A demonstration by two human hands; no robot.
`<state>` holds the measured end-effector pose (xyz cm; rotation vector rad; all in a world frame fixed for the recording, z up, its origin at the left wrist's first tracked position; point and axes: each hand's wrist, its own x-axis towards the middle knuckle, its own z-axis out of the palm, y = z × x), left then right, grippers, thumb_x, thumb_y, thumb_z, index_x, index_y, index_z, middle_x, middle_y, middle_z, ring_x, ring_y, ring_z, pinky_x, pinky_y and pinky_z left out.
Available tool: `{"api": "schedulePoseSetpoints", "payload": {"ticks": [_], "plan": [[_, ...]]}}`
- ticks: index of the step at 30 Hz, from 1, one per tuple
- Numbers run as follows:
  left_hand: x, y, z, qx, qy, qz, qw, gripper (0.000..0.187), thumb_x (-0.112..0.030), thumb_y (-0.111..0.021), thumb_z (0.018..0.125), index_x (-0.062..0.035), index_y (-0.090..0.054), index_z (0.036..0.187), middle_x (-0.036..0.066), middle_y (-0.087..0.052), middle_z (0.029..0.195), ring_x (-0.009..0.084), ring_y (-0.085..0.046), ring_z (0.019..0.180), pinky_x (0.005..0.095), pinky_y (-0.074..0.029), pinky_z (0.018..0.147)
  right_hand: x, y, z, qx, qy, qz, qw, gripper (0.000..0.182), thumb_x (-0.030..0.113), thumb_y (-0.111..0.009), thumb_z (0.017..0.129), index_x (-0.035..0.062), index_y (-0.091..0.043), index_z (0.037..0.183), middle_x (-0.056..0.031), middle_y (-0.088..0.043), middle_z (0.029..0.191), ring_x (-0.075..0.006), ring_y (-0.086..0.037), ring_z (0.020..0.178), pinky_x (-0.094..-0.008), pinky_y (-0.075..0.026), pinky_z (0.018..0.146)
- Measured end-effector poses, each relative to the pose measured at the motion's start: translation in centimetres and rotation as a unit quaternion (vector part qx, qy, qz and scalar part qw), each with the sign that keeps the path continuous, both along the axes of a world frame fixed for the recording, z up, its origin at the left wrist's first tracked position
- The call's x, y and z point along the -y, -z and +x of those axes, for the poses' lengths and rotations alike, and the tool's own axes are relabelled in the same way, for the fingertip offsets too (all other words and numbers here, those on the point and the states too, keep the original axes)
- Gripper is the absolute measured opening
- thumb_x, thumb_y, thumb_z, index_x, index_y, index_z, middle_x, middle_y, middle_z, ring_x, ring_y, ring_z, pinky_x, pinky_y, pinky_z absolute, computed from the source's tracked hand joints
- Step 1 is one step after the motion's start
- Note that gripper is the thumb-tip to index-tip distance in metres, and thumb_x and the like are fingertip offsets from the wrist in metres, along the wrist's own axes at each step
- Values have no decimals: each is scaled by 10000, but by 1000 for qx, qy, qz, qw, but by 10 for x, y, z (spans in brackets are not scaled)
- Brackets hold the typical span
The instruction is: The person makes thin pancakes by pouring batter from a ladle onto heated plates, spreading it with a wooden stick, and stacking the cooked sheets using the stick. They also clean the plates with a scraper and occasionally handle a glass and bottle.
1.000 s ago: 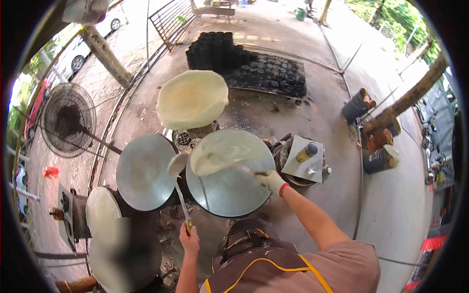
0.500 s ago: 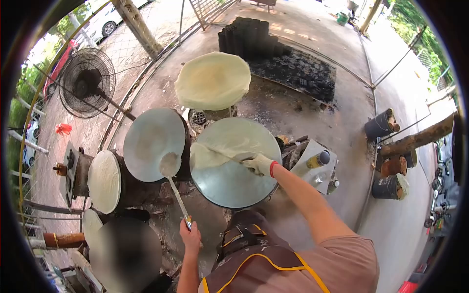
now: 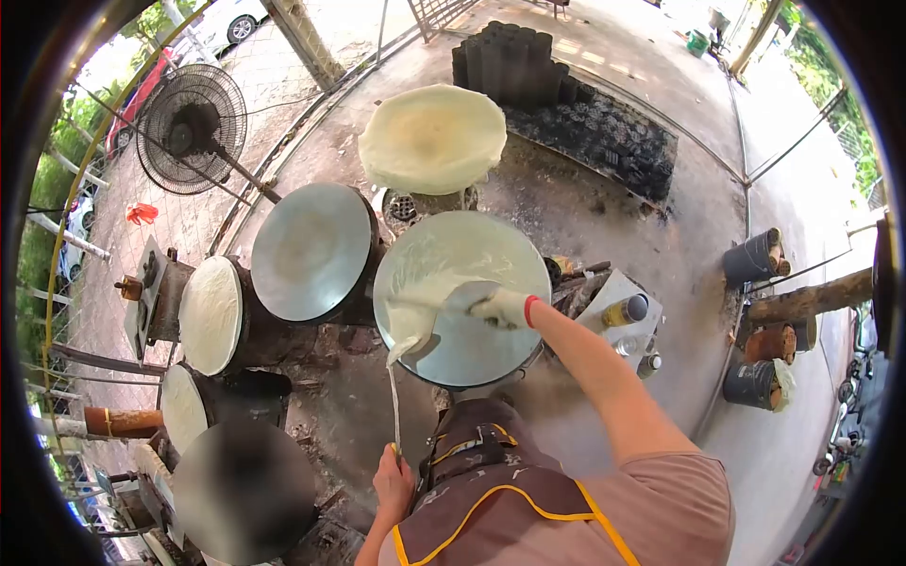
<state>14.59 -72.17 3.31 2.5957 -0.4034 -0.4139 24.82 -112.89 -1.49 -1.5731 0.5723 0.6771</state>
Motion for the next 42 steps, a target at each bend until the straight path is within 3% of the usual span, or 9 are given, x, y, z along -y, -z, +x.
{"api": "schedulePoseSetpoints", "payload": {"ticks": [3,7,14,19,23,30,33,38,42], "plan": [[0,5,-10,20,6,5,1000,363,-92,-523,827,-3,-462,1173,214,-587,945,408,-582,833,462,-472,680,7,10,-35,-42,-53,61,996,330,388,-627,798,120,-668,987,-13,-510,587,-111,-371,364,-291,-315,355],[-1,8,-20,31,13,3,999,379,-92,-534,819,1,-460,1179,200,-580,958,396,-582,836,452,-475,682,25,11,-39,-46,258,-19,965,288,348,-636,816,190,-668,1053,5,-497,576,-91,-369,369,-263,-313,347],[-13,9,-25,69,40,-9,997,416,-88,-551,807,4,-463,1203,199,-580,966,391,-579,849,444,-477,694,-2,30,-81,20,44,76,996,331,328,-642,820,99,-670,1057,1,-499,583,-82,-379,424,-251,-297,381],[-32,9,-14,55,64,-29,996,431,-90,-572,796,13,-471,1203,221,-584,995,404,-578,869,444,-472,730,-19,35,-110,26,461,45,886,280,286,-637,824,87,-670,1018,12,-514,599,-90,-393,438,-264,-301,398],[-46,3,7,47,97,-70,992,428,-85,-585,788,20,-484,1191,239,-590,981,425,-568,859,442,-464,744,-80,12,-135,0,190,47,981,361,308,-648,830,75,-629,1105,4,-555,671,-83,-399,450,-252,-312,401],[-88,-7,60,-108,87,-261,955,361,-75,-549,849,21,-487,1191,91,-553,748,170,-552,600,296,-441,532,-218,17,-201,13,542,195,817,340,274,-590,883,166,-536,1201,16,-522,670,-66,-428,449,-230,-330,375],[-94,-39,83,-256,39,-374,891,333,-70,-518,877,10,-486,1198,28,-502,696,80,-454,465,231,-365,408,-297,2,-145,57,453,223,861,348,267,-579,885,141,-531,1205,13,-547,704,-72,-457,465,-234,-357,397],[-142,-91,102,-347,-2,-541,766,323,-63,-464,906,17,-447,1218,31,-469,657,91,-419,398,217,-354,366,-339,50,-61,123,494,52,859,376,338,-543,881,44,-612,1106,-26,-540,615,-108,-497,495,-277,-411,457],[-196,-88,109,-363,-4,-625,691,298,-134,-465,928,10,-444,1188,34,-421,621,98,-375,359,235,-340,334,-399,53,-63,24,538,-241,808,404,383,-462,906,68,-592,1123,-182,-655,886,-346,-631,815,-416,-492,694]]}}
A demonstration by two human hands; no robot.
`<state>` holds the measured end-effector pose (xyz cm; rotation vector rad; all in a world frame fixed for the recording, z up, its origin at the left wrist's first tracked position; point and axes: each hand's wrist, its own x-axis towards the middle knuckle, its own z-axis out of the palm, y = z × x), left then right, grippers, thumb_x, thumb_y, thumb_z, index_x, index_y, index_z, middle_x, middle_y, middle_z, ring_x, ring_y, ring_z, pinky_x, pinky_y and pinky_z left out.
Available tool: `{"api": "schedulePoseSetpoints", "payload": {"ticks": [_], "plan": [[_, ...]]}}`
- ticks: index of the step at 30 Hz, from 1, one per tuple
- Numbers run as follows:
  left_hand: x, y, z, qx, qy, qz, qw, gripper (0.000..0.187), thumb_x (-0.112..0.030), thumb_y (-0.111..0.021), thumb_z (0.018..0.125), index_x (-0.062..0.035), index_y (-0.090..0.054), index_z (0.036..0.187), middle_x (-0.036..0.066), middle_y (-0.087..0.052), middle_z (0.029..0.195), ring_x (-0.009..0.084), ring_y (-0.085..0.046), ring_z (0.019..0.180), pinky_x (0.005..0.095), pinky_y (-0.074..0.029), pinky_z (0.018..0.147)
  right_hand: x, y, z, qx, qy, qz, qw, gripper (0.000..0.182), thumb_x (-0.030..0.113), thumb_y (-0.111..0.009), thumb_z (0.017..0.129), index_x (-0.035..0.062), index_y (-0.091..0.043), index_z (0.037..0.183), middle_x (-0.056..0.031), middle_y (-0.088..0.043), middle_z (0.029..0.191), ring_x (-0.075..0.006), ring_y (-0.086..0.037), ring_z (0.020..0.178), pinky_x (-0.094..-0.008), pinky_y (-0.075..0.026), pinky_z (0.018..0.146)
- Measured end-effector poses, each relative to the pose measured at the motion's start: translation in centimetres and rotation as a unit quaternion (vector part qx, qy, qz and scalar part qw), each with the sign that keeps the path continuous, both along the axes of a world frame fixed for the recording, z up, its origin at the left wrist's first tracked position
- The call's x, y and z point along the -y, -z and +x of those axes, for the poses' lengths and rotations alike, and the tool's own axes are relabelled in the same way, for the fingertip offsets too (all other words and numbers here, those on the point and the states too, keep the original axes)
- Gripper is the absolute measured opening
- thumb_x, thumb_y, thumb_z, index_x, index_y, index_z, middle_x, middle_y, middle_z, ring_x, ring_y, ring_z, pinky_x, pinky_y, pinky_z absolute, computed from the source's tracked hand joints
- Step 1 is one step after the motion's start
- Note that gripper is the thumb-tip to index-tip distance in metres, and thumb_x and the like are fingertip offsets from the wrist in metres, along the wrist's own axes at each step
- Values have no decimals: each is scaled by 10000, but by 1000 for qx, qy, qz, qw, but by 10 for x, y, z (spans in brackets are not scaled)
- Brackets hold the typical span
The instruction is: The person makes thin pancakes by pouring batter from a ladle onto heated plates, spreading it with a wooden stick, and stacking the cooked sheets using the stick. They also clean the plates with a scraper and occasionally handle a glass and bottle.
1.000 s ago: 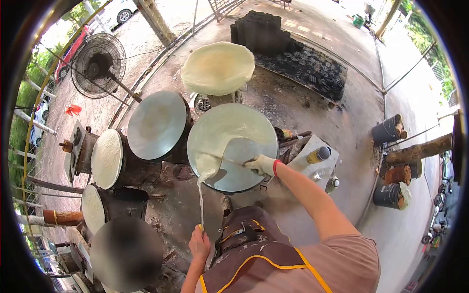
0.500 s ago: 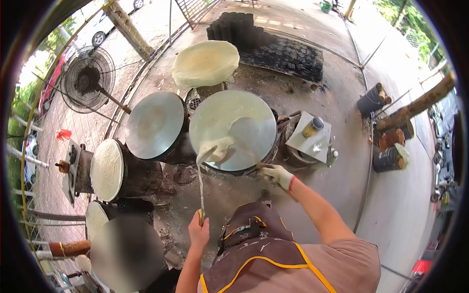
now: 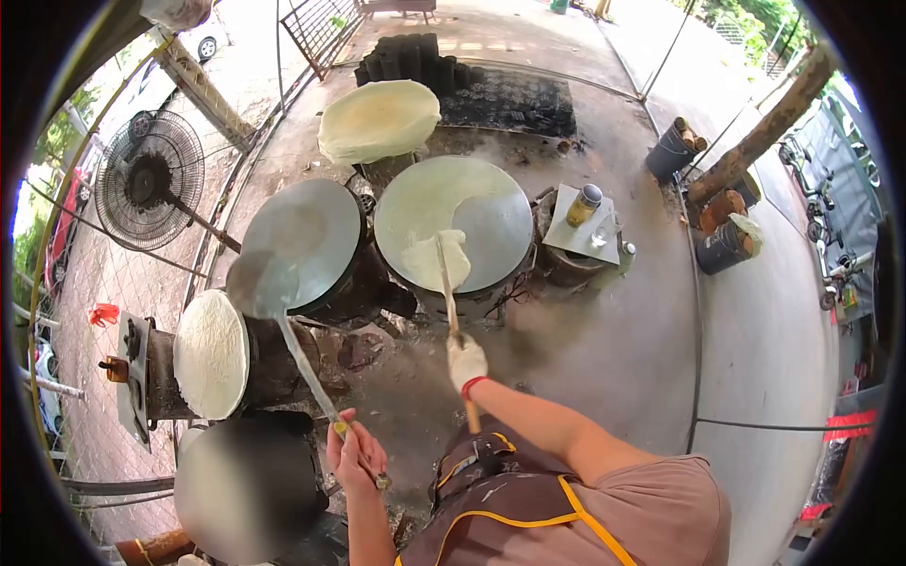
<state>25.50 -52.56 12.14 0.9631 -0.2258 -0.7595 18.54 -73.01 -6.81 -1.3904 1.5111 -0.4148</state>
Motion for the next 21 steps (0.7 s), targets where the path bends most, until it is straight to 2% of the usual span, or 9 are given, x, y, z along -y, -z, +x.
{"api": "schedulePoseSetpoints", "payload": {"ticks": [1,4,8,10,12,16,17,19,21], "plan": [[-8,4,-1,-27,-22,16,999,278,-116,-471,910,7,-455,1159,25,-393,606,96,-355,349,234,-328,320,-15,-25,9,-19,-16,23,999,415,405,-426,912,91,-589,1129,-222,-616,1006,-414,-580,945,-461,-464,788],[-47,39,-2,-74,-22,39,996,270,-123,-467,916,13,-453,1148,16,-389,599,77,-333,335,227,-313,303,-15,-23,26,-5,-137,-77,988,420,419,-433,901,86,-598,1095,-225,-629,957,-411,-574,962,-464,-460,811],[-85,59,-26,-156,-60,56,984,283,-62,-474,867,2,-441,1141,17,-386,598,74,-327,345,229,-309,291,34,52,9,50,36,41,997,379,373,-457,905,56,-610,1047,-205,-644,881,-387,-613,857,-451,-476,739],[-90,63,-37,-194,-81,58,976,275,-38,-464,868,3,-433,1137,21,-382,595,71,-318,341,222,-288,284,20,-40,7,60,68,71,993,381,379,-457,905,58,-607,1045,-202,-644,869,-375,-619,841,-445,-475,715],[-92,65,-45,-229,-95,53,967,282,-26,-459,869,1,-426,1147,22,-380,597,69,-315,340,220,-283,284,12,14,18,52,28,38,998,382,375,-456,906,55,-596,1061,-207,-642,883,-378,-616,863,-450,-476,728],[-80,55,-57,-257,-86,19,962,280,-25,-457,878,-5,-420,1155,19,-375,603,61,-310,339,214,-285,292,32,17,-28,-16,-59,-32,998,378,369,-446,909,64,-594,1075,-216,-637,903,-383,-608,894,-459,-472,743],[-77,53,-59,-251,-81,17,964,278,-29,-458,882,-7,-418,1156,19,-374,604,59,-308,338,213,-291,295,48,73,-27,21,-4,26,999,379,370,-446,911,68,-596,1085,-215,-639,897,-388,-610,878,-455,-471,727],[-71,53,-67,-240,-71,20,968,272,-41,-462,889,-13,-416,1156,16,-372,608,57,-308,340,213,-301,300,55,64,-28,64,37,26,997,383,374,-453,909,58,-594,1072,-212,-643,887,-391,-612,857,-449,-474,714],[-61,52,-70,-223,-59,27,973,265,-57,-470,897,-23,-414,1154,13,-367,613,55,-311,345,214,-312,305,48,43,-25,287,106,99,947,167,290,-509,904,130,-555,921,18,-449,533,-123,-403,361,-287,-290,322]]}}
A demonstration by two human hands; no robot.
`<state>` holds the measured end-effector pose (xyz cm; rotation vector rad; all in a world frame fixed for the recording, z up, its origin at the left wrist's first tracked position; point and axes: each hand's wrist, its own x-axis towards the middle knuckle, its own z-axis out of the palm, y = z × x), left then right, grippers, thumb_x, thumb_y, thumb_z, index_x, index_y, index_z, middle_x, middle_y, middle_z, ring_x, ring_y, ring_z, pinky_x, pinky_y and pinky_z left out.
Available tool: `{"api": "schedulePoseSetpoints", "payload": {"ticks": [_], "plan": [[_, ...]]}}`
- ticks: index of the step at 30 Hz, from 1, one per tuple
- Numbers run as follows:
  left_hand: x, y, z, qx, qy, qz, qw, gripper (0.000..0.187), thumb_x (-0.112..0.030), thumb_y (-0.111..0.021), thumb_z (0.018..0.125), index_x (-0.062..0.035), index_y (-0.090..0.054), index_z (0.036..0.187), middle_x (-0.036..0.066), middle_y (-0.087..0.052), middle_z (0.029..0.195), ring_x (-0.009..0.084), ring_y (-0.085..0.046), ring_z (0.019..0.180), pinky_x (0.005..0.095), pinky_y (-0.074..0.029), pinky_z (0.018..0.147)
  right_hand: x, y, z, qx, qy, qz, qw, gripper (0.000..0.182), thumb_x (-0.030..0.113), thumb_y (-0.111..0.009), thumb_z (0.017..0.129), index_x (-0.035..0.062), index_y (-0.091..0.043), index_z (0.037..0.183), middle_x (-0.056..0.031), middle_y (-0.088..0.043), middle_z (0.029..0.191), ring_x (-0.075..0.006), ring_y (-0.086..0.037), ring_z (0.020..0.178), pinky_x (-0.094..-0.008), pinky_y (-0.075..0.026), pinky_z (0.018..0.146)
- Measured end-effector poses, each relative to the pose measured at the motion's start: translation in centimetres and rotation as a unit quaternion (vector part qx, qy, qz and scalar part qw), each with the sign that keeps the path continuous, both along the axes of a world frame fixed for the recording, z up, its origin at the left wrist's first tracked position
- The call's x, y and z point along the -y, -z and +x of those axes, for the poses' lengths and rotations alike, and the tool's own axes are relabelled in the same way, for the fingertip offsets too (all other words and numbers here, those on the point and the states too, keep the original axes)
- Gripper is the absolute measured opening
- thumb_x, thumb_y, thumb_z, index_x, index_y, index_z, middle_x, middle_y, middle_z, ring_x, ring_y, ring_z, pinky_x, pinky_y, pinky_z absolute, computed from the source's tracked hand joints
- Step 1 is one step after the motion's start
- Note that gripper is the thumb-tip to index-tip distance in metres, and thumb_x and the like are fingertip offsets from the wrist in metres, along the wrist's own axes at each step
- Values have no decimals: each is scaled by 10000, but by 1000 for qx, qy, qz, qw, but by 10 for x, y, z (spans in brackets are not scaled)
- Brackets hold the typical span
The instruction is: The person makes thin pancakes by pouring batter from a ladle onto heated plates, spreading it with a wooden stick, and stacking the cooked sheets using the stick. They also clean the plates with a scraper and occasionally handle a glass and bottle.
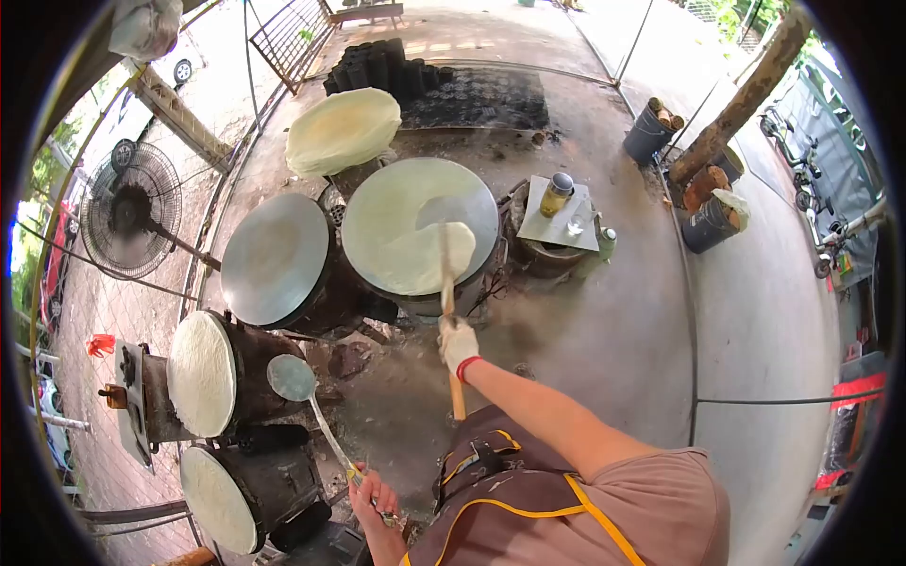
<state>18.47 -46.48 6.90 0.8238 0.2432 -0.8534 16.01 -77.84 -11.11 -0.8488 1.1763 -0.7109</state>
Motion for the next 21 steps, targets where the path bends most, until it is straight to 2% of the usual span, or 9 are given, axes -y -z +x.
{"api": "schedulePoseSetpoints", "payload": {"ticks": [1,3,7,9,10,12,15,18,21], "plan": [[6,0,-3,9,8,-10,1000,261,-70,-465,906,-31,-428,1161,12,-365,629,53,-312,363,206,-313,319,-8,-37,-9,-44,-82,6,996,235,322,-489,903,107,-568,952,-19,-493,552,-150,-461,399,-296,-340,364],[21,0,-13,25,25,-29,999,257,-96,-456,924,-46,-455,1176,9,-359,660,48,-316,400,189,-315,347,1,-20,-39,-191,-368,-139,899,372,364,-476,896,29,-592,1010,-219,-638,849,-378,-616,845,-442,-468,722],[67,-7,-41,1,10,-48,999,249,-103,-462,926,-40,-474,1166,14,-366,685,55,-337,422,197,-334,370,61,-29,-98,-244,-243,-161,925,379,362,-453,901,24,-588,1007,-233,-622,886,-399,-590,878,-446,-463,746],[94,-14,-57,-4,6,-49,999,243,-108,-463,928,-34,-482,1159,14,-367,686,57,-340,425,202,-338,377,103,-26,-102,-208,-254,-146,933,357,336,-440,910,26,-587,1009,-233,-621,890,-408,-585,888,-439,-464,753],[106,-16,-64,-13,0,-62,998,251,-108,-459,930,-33,-471,1170,16,-367,687,59,-339,422,204,-336,374,116,-33,-107,-282,-291,-258,877,338,316,-434,917,30,-587,1015,-234,-621,894,-411,-583,893,-439,-464,763],[126,-21,-73,-32,-9,-85,996,267,-109,-450,935,-32,-450,1190,18,-366,688,61,-336,416,209,-333,369,122,-48,-124,-251,-347,-236,872,345,324,-432,917,31,-587,1013,-237,-621,895,-411,-582,897,-443,-464,771],[148,-55,-91,-60,-35,-228,971,295,-114,-423,948,-22,-402,1228,22,-361,687,62,-331,406,212,-327,360,149,-44,-156,-267,-416,-238,836,368,346,-419,918,25,-583,992,-230,-623,966,-400,-590,912,-456,-466,793],[170,-72,-99,1,-76,-196,978,304,-165,-414,964,-22,-390,1231,15,-357,683,55,-309,402,203,-300,345,212,-49,-135,-284,-381,-310,823,323,313,-434,911,31,-578,975,-234,-620,950,-389,-600,890,-459,-476,753],[196,-80,-107,-18,-123,-107,986,272,-152,-418,964,-17,-420,1199,11,-357,686,53,-308,413,197,-285,343,221,-59,-122,-237,-350,-279,862,340,320,-450,902,9,-551,996,-238,-622,898,-406,-591,888,-467,-471,749]]}}
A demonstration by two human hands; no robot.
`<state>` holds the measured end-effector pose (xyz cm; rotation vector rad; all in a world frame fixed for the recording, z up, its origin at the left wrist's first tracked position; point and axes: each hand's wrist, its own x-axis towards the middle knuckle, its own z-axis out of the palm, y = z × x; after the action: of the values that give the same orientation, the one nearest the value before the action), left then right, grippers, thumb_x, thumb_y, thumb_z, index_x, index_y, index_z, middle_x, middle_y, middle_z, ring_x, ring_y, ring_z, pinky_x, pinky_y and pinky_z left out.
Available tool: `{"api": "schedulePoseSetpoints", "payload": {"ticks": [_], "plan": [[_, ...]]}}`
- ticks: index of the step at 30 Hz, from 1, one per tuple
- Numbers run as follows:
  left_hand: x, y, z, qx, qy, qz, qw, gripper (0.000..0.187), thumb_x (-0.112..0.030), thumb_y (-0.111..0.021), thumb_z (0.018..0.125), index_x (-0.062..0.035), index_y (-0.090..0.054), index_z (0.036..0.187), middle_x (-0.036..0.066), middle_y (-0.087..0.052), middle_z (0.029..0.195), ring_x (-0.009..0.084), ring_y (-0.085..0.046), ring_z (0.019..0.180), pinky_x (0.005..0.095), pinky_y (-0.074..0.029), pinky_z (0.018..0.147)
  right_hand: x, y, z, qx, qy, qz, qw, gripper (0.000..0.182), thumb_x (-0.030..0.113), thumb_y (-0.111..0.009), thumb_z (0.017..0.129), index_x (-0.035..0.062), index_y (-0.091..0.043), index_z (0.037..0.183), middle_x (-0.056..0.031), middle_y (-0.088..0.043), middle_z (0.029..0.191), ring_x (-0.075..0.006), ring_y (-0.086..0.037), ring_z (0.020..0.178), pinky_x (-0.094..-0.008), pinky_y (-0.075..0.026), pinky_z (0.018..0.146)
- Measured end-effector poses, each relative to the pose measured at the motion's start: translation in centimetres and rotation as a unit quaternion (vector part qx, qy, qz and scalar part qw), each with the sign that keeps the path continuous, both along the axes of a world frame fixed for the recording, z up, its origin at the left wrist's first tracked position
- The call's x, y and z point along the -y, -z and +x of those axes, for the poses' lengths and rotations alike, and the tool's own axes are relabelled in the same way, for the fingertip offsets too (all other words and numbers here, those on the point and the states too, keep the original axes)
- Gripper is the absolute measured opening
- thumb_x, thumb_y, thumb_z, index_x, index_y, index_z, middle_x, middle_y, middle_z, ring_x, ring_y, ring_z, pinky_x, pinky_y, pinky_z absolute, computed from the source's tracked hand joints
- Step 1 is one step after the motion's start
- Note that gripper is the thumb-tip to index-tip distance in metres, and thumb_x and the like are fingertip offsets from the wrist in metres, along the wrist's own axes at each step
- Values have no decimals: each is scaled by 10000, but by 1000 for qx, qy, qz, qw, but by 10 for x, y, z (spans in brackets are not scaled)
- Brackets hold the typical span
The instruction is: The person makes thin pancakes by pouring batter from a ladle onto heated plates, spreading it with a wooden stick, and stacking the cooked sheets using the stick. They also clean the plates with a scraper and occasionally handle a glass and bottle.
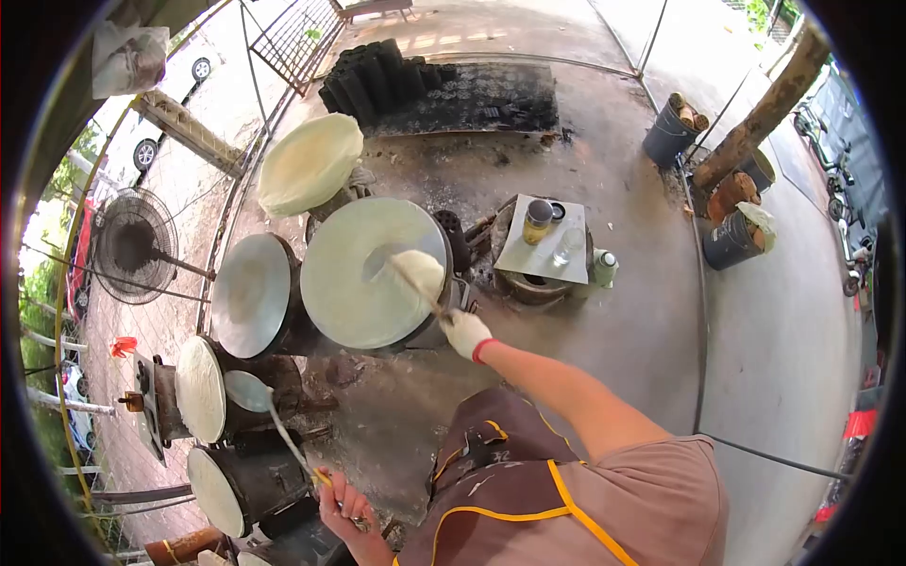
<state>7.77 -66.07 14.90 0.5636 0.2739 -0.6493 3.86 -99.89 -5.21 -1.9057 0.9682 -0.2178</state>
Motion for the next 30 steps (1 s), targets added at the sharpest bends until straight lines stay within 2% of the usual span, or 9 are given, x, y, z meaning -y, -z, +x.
{"api": "schedulePoseSetpoints", "payload": {"ticks": [4,12,15,17,20,23,25,28,30], "plan": [[7,27,-4,-65,15,10,998,230,-121,-442,947,-4,-460,1144,17,-361,692,48,-309,428,191,-288,352,-24,-12,-55,-89,-229,50,968,387,331,-440,899,46,-564,1128,-232,-627,945,-396,-593,913,-445,-465,823],[-6,55,15,-81,83,27,993,239,-110,-423,944,-9,-452,1158,31,-366,707,52,-318,435,191,-296,370,76,-4,55,-78,88,-77,990,344,328,-438,895,119,-542,1149,-243,-624,890,-394,-611,842,-489,-472,737],[3,40,19,-87,94,26,991,247,-108,-418,942,-23,-442,1172,38,-375,718,56,-319,435,202,-299,371,69,-9,76,-49,51,-65,995,396,363,-436,901,149,-518,1223,-202,-646,873,-361,-628,833,-479,-478,736],[-3,46,27,-79,134,38,987,236,-119,-433,940,-28,-447,1158,35,-378,718,57,-327,440,195,-313,384,33,39,58,110,5,-147,983,401,342,-463,897,153,-515,1246,-165,-659,891,-303,-636,857,-439,-480,751],[-11,52,38,-65,182,82,978,228,-102,-449,922,-39,-450,1141,40,-395,729,57,-331,444,190,-320,391,-17,-3,17,110,78,145,980,382,253,-507,882,111,-540,1236,-105,-665,962,-210,-625,909,-352,-476,790],[-12,57,44,-48,225,122,966,226,-64,-460,890,-43,-450,1114,51,-428,765,65,-342,451,197,-326,392,-37,-8,30,65,330,269,902,366,184,-521,862,65,-561,1206,-92,-651,1002,-159,-596,903,-284,-452,790],[-7,57,46,-35,243,143,959,226,-37,-470,864,-43,-450,1089,63,-455,792,82,-361,466,214,-336,398,-35,17,47,170,218,164,947,369,206,-531,860,65,-572,1199,-79,-652,910,-136,-578,799,-276,-453,726],[1,57,43,-33,241,172,955,230,-6,-489,834,-40,-456,1059,79,-487,821,113,-393,501,242,-351,414,-5,16,45,106,117,84,984,398,284,-525,866,75,-576,1200,-123,-659,882,-191,-599,778,-300,-454,688],[12,61,41,-37,225,176,958,231,-1,-498,825,-40,-462,1050,81,-494,833,124,-404,521,248,-358,424,-2,-25,29,156,243,179,941,415,326,-507,872,80,-576,1199,-162,-662,953,-261,-626,879,-332,-466,749]]}}
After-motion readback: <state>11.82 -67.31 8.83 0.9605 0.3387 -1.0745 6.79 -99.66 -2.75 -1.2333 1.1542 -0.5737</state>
